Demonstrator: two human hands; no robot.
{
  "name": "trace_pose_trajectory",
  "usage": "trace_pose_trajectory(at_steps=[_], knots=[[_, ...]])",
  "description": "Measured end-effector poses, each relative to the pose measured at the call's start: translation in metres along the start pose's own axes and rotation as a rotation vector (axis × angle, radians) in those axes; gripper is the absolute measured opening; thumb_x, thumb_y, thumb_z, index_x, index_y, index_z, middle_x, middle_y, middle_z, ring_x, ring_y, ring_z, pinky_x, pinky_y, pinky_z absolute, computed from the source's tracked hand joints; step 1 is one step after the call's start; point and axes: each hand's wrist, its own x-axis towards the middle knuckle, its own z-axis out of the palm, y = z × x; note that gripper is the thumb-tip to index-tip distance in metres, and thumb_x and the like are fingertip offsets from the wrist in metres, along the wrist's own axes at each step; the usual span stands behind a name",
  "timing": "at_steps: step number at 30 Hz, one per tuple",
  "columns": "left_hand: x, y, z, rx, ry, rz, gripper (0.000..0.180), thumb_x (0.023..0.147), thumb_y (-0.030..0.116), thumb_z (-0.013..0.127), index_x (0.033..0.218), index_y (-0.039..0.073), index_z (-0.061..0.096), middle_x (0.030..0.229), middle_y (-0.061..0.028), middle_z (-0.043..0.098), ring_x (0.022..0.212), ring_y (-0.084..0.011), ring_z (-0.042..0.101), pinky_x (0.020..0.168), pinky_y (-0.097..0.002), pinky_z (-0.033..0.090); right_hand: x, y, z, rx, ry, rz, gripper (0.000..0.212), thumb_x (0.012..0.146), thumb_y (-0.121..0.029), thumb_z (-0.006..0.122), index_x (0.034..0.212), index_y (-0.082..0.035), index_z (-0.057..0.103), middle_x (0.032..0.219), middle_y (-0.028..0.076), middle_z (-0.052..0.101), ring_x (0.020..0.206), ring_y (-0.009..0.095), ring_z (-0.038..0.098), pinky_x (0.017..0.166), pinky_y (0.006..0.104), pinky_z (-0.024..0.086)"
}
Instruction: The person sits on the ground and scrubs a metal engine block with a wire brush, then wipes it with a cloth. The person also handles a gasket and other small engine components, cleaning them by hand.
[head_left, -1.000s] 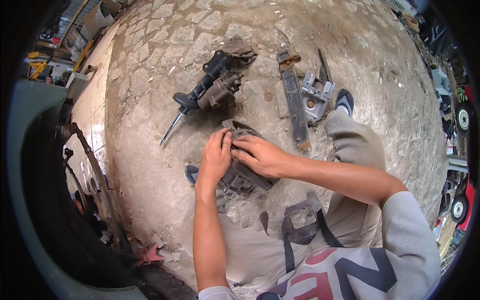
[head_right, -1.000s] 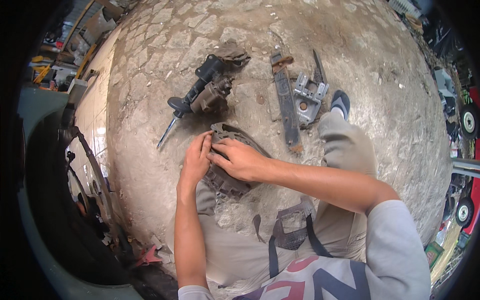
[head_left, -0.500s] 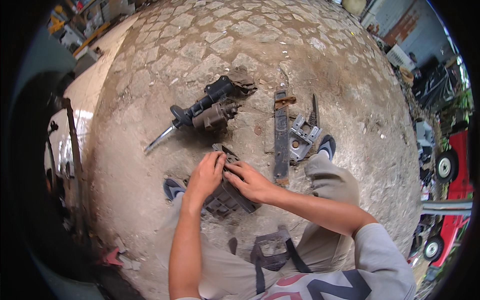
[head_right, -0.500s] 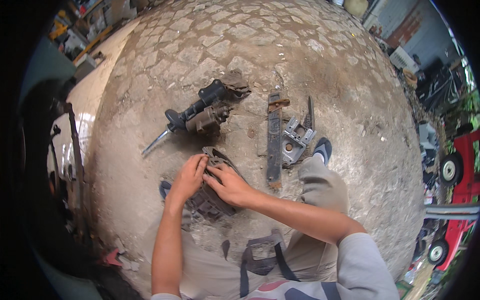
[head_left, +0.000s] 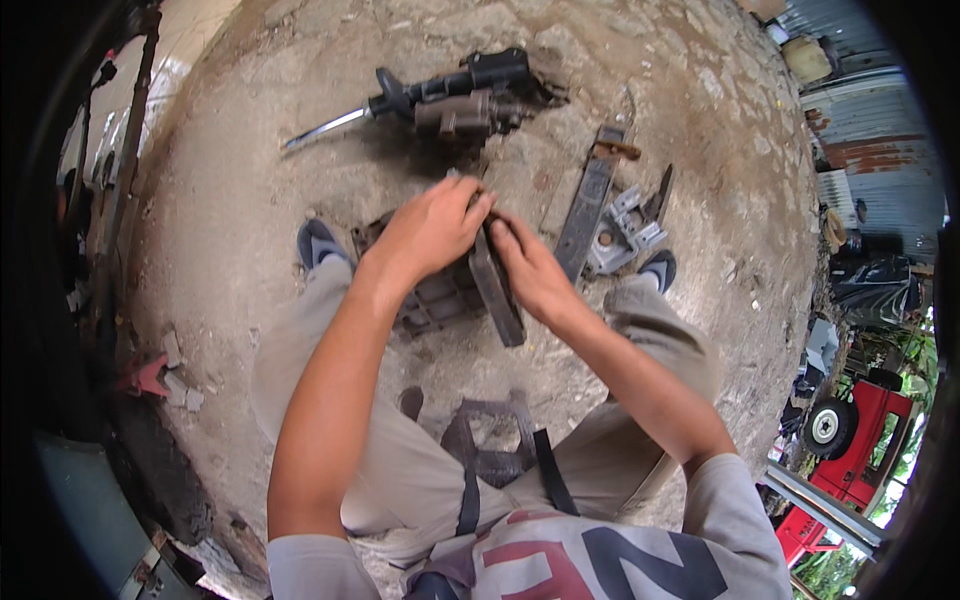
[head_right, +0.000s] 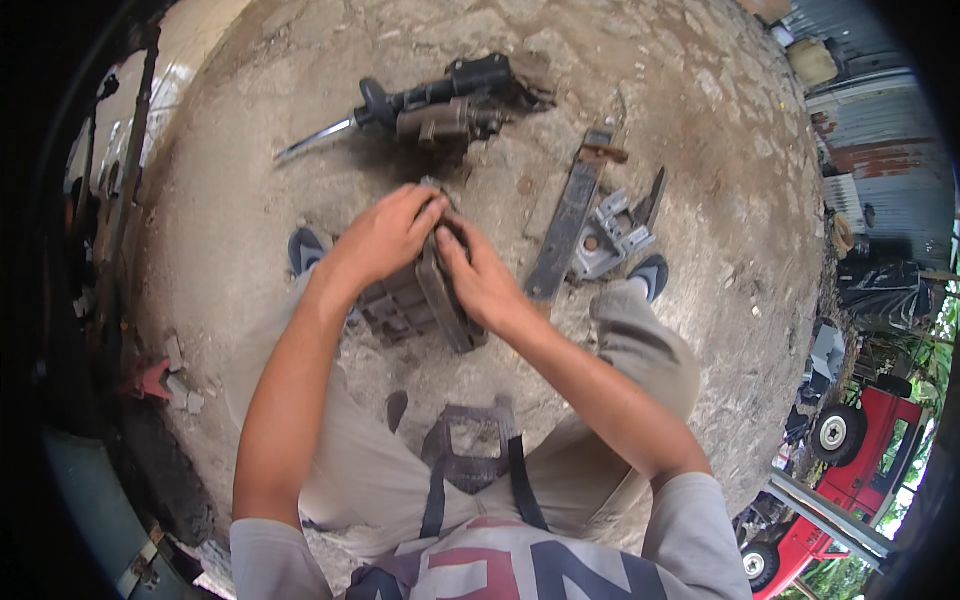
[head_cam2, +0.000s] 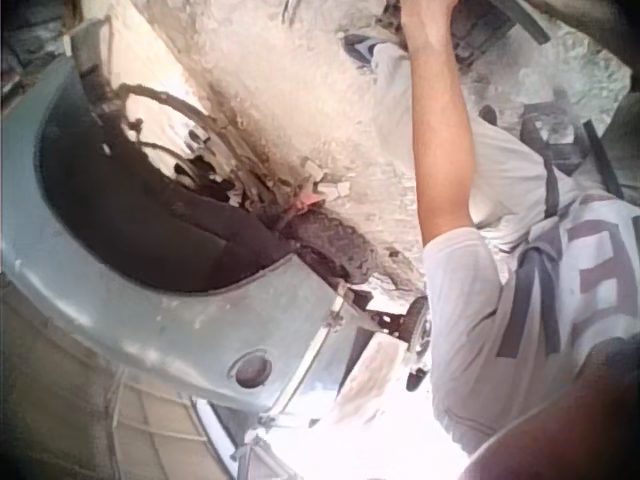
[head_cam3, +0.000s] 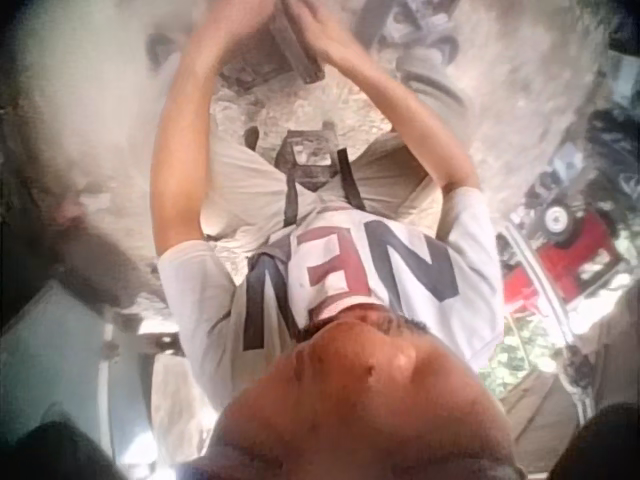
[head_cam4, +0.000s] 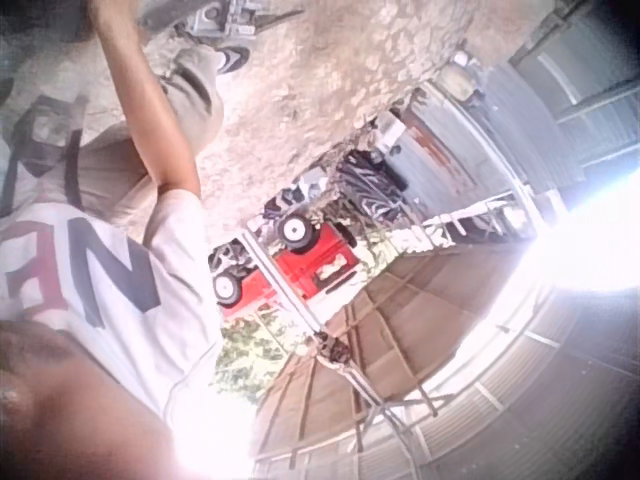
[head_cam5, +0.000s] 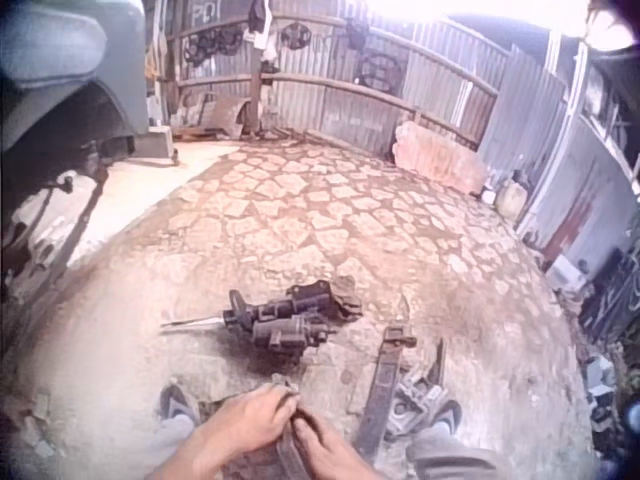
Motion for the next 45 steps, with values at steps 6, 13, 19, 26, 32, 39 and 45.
trace_pose_trajectory(at_steps=[6, 13, 19, 26, 32, 39, 45], knots=[[0.005, 0.016, -0.006, -0.001, -0.1, -0.143, 0.04, 0.108, 0.033, 0.049, 0.135, 0.006, 0.06, 0.129, -0.0208, 0.067, 0.12, -0.0404, 0.063, 0.099, -0.0448, 0.05, 0.004, 0.01, -0.003, -0.11, -0.053, 0.026, 0.065, 0.111, -0.048, 0.038, 0.151, 0.003, 0.044, 0.151, 0.026, 0.049, 0.143, 0.038, 0.045, 0.119, 0.0391, 0.033], [0.009, 0.007, -0.005, 0.006, -0.082, -0.077, 0.042, 0.108, 0.034, 0.048, 0.137, 0.005, 0.059, 0.128, -0.0213, 0.068, 0.121, -0.039, 0.063, 0.1, -0.0422, 0.05, 0.006, -0.007, -0.014, -0.146, -0.056, 0.145, 0.064, 0.11, -0.05, 0.04, 0.141, 0.004, 0.057, 0.138, 0.027, 0.058, 0.135, 0.039, 0.053, 0.114, 0.041, 0.039], [0.014, 0.006, -0.004, 0.004, -0.139, -0.069, 0.041, 0.109, 0.035, 0.047, 0.132, 0.005, 0.063, 0.124, -0.018, 0.07, 0.116, -0.0353, 0.066, 0.099, -0.0381, 0.05, 0.004, 0.007, -0.013, -0.166, 0.093, -0.053, 0.062, 0.108, -0.051, 0.044, 0.129, 0.002, 0.067, 0.122, 0.029, 0.067, 0.117, 0.038, 0.065, 0.103, 0.0406, 0.047], [0.015, -0.004, -0.001, -0.024, -0.104, -0.029, 0.044, 0.108, 0.039, 0.046, 0.13, 0.005, 0.063, 0.127, -0.0235, 0.067, 0.121, -0.0436, 0.061, 0.1, -0.0478, 0.049, 0.006, 0.025, 0.005, -0.21, 0.163, -0.063, 0.066, 0.107, -0.055, 0.041, 0.143, -0.002, 0.057, 0.127, 0.029, 0.066, 0.125, 0.044, 0.061, 0.109, 0.0434, 0.045], [0.021, -0.024, -0.001, -0.044, -0.156, -0.037, 0.041, 0.11, 0.034, 0.048, 0.133, 0.004, 0.062, 0.124, -0.0184, 0.069, 0.116, -0.0316, 0.066, 0.098, -0.0369, 0.049, -0.004, 0.012, 0.007, -0.176, 0.133, 0.072, 0.064, 0.107, -0.053, 0.041, 0.143, -0.003, 0.057, 0.133, 0.025, 0.065, 0.127, 0.041, 0.06, 0.109, 0.0421, 0.044], [0.023, -0.012, -0.005, -0.073, -0.125, 0.008, 0.037, 0.109, 0.03, 0.048, 0.12, -0.001, 0.064, 0.11, -0.0252, 0.071, 0.104, -0.0397, 0.068, 0.09, -0.0423, 0.052, 0.015, 0.013, -0.013, -0.054, 0.0, 0.025, 0.068, 0.11, -0.056, 0.034, 0.13, 0.001, 0.064, 0.104, 0.023, 0.074, 0.1, 0.028, 0.069, 0.09, 0.0417, 0.051], [0.014, 0.002, -0.008, -0.008, -0.093, 0.058, 0.037, 0.109, 0.032, 0.047, 0.12, 0.0, 0.064, 0.112, -0.0278, 0.069, 0.106, -0.0439, 0.067, 0.09, -0.0452, 0.052, 0.015, 0.02, -0.013, -0.118, -0.009, 0.044, 0.067, 0.112, -0.053, 0.032, 0.13, 0.003, 0.064, 0.112, 0.017, 0.073, 0.107, 0.023, 0.065, 0.097, 0.0378, 0.049]])
